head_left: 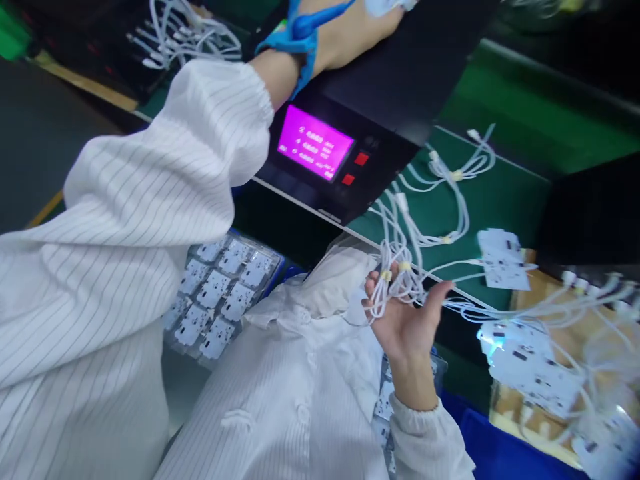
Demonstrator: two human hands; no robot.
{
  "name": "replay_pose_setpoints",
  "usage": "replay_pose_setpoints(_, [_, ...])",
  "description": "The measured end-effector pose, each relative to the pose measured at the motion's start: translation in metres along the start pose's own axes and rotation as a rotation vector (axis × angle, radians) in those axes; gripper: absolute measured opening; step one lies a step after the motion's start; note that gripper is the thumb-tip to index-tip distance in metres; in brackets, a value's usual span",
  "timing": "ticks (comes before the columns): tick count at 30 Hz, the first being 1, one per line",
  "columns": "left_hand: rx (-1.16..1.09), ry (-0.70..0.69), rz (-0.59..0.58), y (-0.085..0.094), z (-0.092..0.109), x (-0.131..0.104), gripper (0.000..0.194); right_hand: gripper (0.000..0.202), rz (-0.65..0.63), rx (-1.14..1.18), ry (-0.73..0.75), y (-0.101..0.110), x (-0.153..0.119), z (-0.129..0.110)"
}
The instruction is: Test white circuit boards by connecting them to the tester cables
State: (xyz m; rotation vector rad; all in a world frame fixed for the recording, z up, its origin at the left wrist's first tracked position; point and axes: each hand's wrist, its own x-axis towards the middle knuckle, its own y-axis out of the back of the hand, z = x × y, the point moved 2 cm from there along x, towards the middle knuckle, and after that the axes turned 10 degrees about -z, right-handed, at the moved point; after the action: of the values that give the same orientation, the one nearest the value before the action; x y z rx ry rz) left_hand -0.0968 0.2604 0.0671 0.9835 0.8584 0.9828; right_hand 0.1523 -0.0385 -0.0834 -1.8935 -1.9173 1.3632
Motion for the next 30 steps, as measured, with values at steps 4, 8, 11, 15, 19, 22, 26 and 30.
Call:
replay_pose_setpoints(4, [0.066,0.083,0.34,0.014,0.009,-0.02,0.095,0.042,-0.003,-0.111,-0.051,-0.01,0.001,-0.013])
replay_pose_setpoints(8, [-0.01,0.172,0.299,0.018,0.011,-0.012,0.096,0.031,0.011,-0.324,-0.132,-0.014,-0.004,-0.029])
replay_pose_setpoints(11, [-0.04,0.175,0.308,0.019,0.014,-0.012,0.098,0.034,0.001,-0.503,-0.216,-0.017,-0.008,-0.049])
replay_pose_setpoints(15, [-0.04,0.116,0.361,0.018,0.013,-0.018,0.097,0.054,0.019,-0.742,-0.327,-0.025,-0.011,-0.083])
replay_pose_setpoints(19, [-0.026,0.126,0.392,0.017,0.01,-0.018,0.094,0.077,0.084,-1.051,-0.37,-0.035,-0.009,-0.115])
replay_pose_setpoints(22, [-0.02,0.126,0.404,0.017,0.011,-0.017,0.094,0.078,0.145,-1.225,-0.357,-0.042,-0.003,-0.136])
replay_pose_setpoints(26, [-0.023,0.136,0.416,0.017,0.012,-0.017,0.091,0.082,0.107,-1.614,-0.482,-0.048,0.009,-0.163])
replay_pose_setpoints(30, [-0.011,0.141,0.416,0.018,0.012,-0.017,0.091,0.088,-0.035,-1.833,-0.477,-0.05,0.017,-0.179])
